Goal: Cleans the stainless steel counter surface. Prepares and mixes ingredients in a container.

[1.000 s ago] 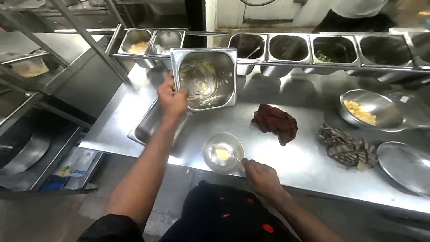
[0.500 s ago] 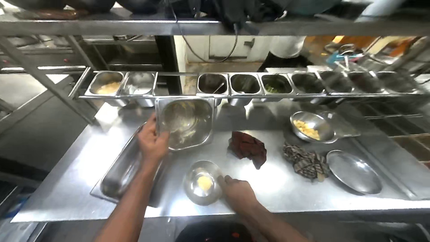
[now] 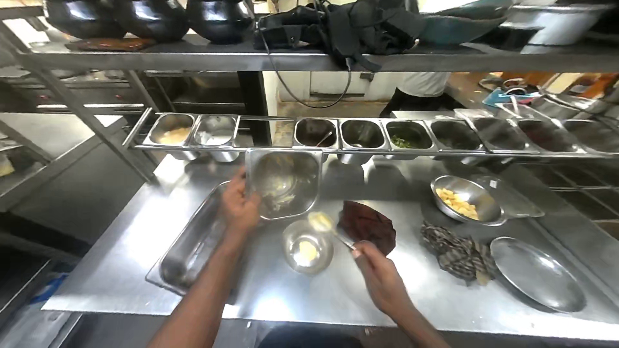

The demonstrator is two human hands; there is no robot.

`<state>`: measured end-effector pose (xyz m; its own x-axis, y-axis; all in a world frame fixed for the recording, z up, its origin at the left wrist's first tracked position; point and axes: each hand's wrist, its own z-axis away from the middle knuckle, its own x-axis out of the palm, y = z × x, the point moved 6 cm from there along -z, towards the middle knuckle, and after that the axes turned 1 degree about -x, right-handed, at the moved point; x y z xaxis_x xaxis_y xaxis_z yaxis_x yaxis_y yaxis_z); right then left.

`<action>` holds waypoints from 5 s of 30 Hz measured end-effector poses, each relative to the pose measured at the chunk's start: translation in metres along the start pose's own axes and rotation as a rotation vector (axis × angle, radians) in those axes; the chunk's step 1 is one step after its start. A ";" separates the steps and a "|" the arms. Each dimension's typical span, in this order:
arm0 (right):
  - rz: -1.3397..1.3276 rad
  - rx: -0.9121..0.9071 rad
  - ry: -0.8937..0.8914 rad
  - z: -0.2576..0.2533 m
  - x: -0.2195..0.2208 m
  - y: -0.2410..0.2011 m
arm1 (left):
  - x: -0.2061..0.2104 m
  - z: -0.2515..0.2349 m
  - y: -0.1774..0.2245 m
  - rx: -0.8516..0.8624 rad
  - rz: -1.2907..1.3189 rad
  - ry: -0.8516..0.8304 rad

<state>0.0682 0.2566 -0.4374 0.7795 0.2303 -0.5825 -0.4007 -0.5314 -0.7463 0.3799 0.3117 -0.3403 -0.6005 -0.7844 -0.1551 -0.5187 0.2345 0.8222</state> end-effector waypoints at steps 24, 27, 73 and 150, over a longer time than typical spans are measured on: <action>0.205 0.200 -0.387 -0.077 0.020 -0.104 | 0.052 0.050 0.062 0.402 0.104 -0.141; -0.056 0.271 -0.416 -0.077 0.022 -0.106 | 0.057 0.052 0.059 0.311 0.133 -0.170; 0.456 -0.072 -0.224 -0.108 -0.016 -0.118 | 0.057 0.037 0.067 0.076 0.311 -0.187; 0.916 -0.173 -0.366 -0.127 0.025 -0.147 | 0.020 0.013 0.078 0.119 -0.124 0.095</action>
<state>0.2077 0.2372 -0.3021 -0.0025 -0.1055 -0.9944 -0.6744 -0.7341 0.0796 0.3195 0.3218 -0.2867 -0.4704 -0.8609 -0.1937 -0.6566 0.1947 0.7287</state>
